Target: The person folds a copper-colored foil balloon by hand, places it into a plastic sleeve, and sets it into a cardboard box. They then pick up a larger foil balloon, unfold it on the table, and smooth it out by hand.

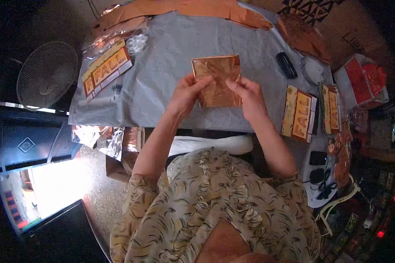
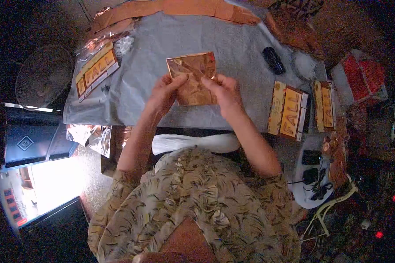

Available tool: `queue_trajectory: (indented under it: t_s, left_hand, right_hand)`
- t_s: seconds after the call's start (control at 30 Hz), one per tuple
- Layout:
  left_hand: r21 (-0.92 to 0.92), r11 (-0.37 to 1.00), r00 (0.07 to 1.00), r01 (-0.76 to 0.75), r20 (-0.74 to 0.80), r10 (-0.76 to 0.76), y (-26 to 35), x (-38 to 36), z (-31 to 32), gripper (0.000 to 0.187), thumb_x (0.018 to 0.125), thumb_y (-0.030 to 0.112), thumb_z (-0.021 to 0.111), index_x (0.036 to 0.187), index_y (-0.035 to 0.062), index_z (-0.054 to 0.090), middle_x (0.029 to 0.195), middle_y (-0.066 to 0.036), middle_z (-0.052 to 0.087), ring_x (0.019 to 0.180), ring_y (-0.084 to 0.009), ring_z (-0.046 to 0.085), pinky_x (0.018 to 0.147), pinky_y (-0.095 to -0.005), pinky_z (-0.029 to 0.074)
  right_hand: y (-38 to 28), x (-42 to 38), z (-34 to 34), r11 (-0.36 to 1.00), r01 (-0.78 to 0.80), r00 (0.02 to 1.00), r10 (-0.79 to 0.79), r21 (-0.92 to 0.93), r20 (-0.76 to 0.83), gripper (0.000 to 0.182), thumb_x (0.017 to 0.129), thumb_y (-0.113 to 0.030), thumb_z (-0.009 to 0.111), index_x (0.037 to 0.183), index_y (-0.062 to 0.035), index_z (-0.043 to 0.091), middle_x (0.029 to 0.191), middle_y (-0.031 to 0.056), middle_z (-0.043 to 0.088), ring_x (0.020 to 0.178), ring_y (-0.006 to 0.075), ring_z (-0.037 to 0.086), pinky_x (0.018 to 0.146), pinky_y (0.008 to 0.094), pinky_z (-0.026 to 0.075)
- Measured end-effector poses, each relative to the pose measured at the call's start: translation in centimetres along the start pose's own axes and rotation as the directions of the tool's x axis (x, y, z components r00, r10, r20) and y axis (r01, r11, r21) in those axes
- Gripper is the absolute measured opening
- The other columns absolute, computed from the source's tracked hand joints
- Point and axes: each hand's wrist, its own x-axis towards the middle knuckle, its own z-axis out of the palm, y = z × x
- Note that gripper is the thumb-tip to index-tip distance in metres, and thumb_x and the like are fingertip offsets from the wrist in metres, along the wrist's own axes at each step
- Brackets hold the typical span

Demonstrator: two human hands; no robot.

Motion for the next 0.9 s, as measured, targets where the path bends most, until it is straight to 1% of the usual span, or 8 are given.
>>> queue_trajectory:
  t_s: [0.1, 0.17, 0.27, 0.43, 0.5, 0.73, 0.83, 0.9]
  left_hand:
    - [0.069, 0.997, 0.995, 0.036, -0.094, -0.029, -0.1, -0.3, 0.4, 0.028, 0.094, 0.02, 0.077, 0.114, 0.0019, 0.069, 0.097, -0.002, 0.073, 0.083, -0.0115, 0.068, 0.075, -0.0286, 0.056]
    - [0.089, 0.996, 0.998, 0.029, -0.065, -0.023, -0.2, -0.3, 0.3, 0.026, 0.093, 0.019, 0.078, 0.112, 0.0022, 0.07, 0.095, -0.002, 0.073, 0.081, -0.0108, 0.068, 0.073, -0.0281, 0.056]
    - [0.078, 0.997, 0.999, 0.002, -0.04, 0.001, -0.1, -0.5, 1.2, 0.022, 0.092, 0.015, 0.078, 0.109, 0.0029, 0.073, 0.094, -0.003, 0.075, 0.079, -0.01, 0.069, 0.07, -0.0273, 0.056]
    - [0.088, 0.996, 0.996, 0.007, -0.086, 0.001, -0.3, -0.4, 1.7, 0.02, 0.09, 0.009, 0.078, 0.108, 0.0024, 0.073, 0.097, -0.006, 0.076, 0.081, -0.0108, 0.07, 0.071, -0.0276, 0.058]
    - [0.044, 0.999, 0.998, -0.012, -0.064, 0.015, -0.2, -0.2, 1.7, 0.02, 0.09, 0.008, 0.079, 0.107, 0.0015, 0.073, 0.098, -0.006, 0.076, 0.082, -0.0117, 0.071, 0.072, -0.0287, 0.059]
    - [0.015, 0.998, 0.994, 0.053, -0.092, -0.051, 0.3, -0.1, 2.1, 0.022, 0.091, 0.015, 0.079, 0.108, 0.0017, 0.073, 0.096, -0.004, 0.075, 0.083, -0.0115, 0.071, 0.074, -0.0296, 0.059]
    - [0.135, 0.99, 0.999, -0.042, 0.018, 0.04, 0.2, 0.0, 1.5, 0.04, 0.101, 0.034, 0.067, 0.128, 0.0048, 0.066, 0.106, -0.006, 0.073, 0.093, -0.0141, 0.07, 0.081, -0.0314, 0.058]
    - [-0.025, 0.999, 0.994, -0.033, 0.108, 0.036, 1.3, -0.7, 1.7, 0.05, 0.104, 0.042, 0.057, 0.139, 0.0073, 0.057, 0.114, -0.008, 0.07, 0.098, -0.0163, 0.069, 0.085, -0.0328, 0.057]
  right_hand:
    - [-1.9, 0.1, -0.2, 0.98, -0.032, 0.999, 0.024, -0.198, -0.045, 0.029, 0.096, -0.02, 0.071, 0.117, -0.0007, 0.072, 0.099, 0.0008, 0.072, 0.091, 0.0092, 0.066, 0.085, 0.0254, 0.051]
    - [-3.7, 0.3, 0.0, 0.922, 0.153, 0.981, -0.185, -0.357, -0.059, 0.027, 0.096, -0.021, 0.072, 0.114, -0.0017, 0.074, 0.097, -0.0001, 0.072, 0.089, 0.0084, 0.064, 0.084, 0.0252, 0.05]
    - [-3.7, 2.0, -1.5, 0.906, 0.19, 0.971, -0.232, -0.378, -0.066, 0.024, 0.095, -0.022, 0.073, 0.109, -0.0026, 0.075, 0.095, -0.0006, 0.072, 0.088, 0.0073, 0.062, 0.082, 0.0249, 0.049]
    - [-2.6, 2.9, -3.1, 0.956, 0.069, 0.986, -0.108, -0.286, -0.124, 0.023, 0.096, -0.023, 0.071, 0.106, -0.0021, 0.075, 0.097, 0.0012, 0.072, 0.089, 0.0087, 0.065, 0.083, 0.0251, 0.05]
    - [-2.2, 3.0, -3.6, 0.996, 0.033, 0.993, -0.042, -0.083, -0.111, 0.027, 0.096, -0.025, 0.071, 0.108, 0.0001, 0.075, 0.098, 0.0027, 0.073, 0.09, 0.0103, 0.067, 0.082, 0.0257, 0.051]
    - [-0.6, 0.4, -5.2, 0.922, -0.102, 0.994, 0.111, -0.374, 0.003, 0.033, 0.097, -0.025, 0.071, 0.117, 0.0009, 0.071, 0.106, 0.0054, 0.073, 0.093, 0.0136, 0.069, 0.084, 0.0277, 0.054]
    - [-0.1, 0.5, -6.1, 0.975, -0.179, 0.984, 0.175, -0.13, -0.047, 0.032, 0.098, -0.023, 0.069, 0.118, 0.0015, 0.07, 0.106, 0.0062, 0.074, 0.094, 0.0147, 0.069, 0.085, 0.0292, 0.054]
    - [0.5, 0.5, -7.7, 0.97, -0.208, 0.976, 0.197, 0.128, 0.094, 0.032, 0.097, -0.02, 0.068, 0.12, 0.0026, 0.069, 0.111, 0.0083, 0.073, 0.101, 0.0185, 0.07, 0.09, 0.0333, 0.055]
